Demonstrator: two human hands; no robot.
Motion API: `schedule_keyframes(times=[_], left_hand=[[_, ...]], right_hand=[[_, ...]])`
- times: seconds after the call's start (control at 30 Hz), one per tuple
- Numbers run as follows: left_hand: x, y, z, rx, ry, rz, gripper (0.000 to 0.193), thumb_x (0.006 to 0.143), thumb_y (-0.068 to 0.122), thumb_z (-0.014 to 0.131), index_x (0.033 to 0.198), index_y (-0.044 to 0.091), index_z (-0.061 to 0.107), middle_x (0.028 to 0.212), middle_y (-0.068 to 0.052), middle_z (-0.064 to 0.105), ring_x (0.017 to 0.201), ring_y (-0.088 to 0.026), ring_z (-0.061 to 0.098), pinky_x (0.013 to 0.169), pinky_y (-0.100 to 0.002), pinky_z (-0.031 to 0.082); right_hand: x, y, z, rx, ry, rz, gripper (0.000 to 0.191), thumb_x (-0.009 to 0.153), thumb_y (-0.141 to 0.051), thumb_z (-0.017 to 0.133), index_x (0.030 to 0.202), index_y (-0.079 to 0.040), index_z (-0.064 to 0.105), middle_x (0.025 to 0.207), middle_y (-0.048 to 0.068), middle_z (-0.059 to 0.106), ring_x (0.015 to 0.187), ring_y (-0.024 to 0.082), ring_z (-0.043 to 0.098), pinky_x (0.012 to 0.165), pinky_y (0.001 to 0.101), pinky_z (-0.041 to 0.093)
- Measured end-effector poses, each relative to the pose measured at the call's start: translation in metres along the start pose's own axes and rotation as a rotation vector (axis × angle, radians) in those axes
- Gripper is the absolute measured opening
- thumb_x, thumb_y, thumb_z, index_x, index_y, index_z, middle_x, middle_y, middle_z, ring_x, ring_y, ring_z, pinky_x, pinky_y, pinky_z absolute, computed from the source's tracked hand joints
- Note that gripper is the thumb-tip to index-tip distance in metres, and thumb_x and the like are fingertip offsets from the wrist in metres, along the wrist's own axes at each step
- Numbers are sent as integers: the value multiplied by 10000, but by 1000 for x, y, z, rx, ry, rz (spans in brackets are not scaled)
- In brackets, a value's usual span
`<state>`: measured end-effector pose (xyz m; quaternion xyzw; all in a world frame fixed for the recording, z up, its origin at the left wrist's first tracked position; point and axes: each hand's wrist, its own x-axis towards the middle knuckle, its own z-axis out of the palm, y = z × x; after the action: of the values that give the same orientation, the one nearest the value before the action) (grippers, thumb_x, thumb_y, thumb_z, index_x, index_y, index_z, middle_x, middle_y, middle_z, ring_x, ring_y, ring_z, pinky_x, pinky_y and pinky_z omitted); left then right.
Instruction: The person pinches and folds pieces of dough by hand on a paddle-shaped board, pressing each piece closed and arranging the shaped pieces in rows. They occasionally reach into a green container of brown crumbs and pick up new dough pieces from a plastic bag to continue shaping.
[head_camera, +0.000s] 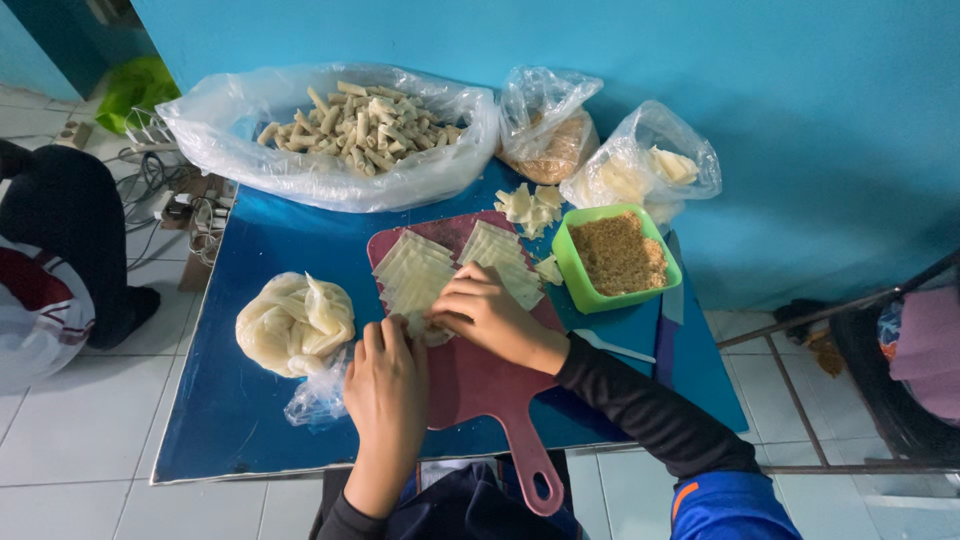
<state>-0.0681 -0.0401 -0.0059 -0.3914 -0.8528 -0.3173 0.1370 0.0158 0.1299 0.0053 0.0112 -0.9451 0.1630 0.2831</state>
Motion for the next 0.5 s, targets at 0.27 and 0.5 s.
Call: schedule_keyframes(times=[0.27, 0.5], left_hand=[[2, -4, 4, 63, -1, -32, 161, 963, 257, 659, 959, 101, 618, 929, -78, 643, 855, -280, 680, 706, -401, 548], [4, -1, 0, 55, 11, -6, 174, 956, 246, 659, 935, 84, 600, 904, -92, 633, 833, -284, 675, 671, -401, 541]], right_hand=[[3, -4, -5, -2, 18, 4, 157, 853, -190, 805, 963, -123, 716, 986, -24, 688, 1060, 226, 587, 957, 391, 430], [5, -12, -11, -119, 61, -43, 161, 863, -190, 798, 995, -123, 735, 1000, -19, 683, 1063, 222, 577, 941, 397, 437]])
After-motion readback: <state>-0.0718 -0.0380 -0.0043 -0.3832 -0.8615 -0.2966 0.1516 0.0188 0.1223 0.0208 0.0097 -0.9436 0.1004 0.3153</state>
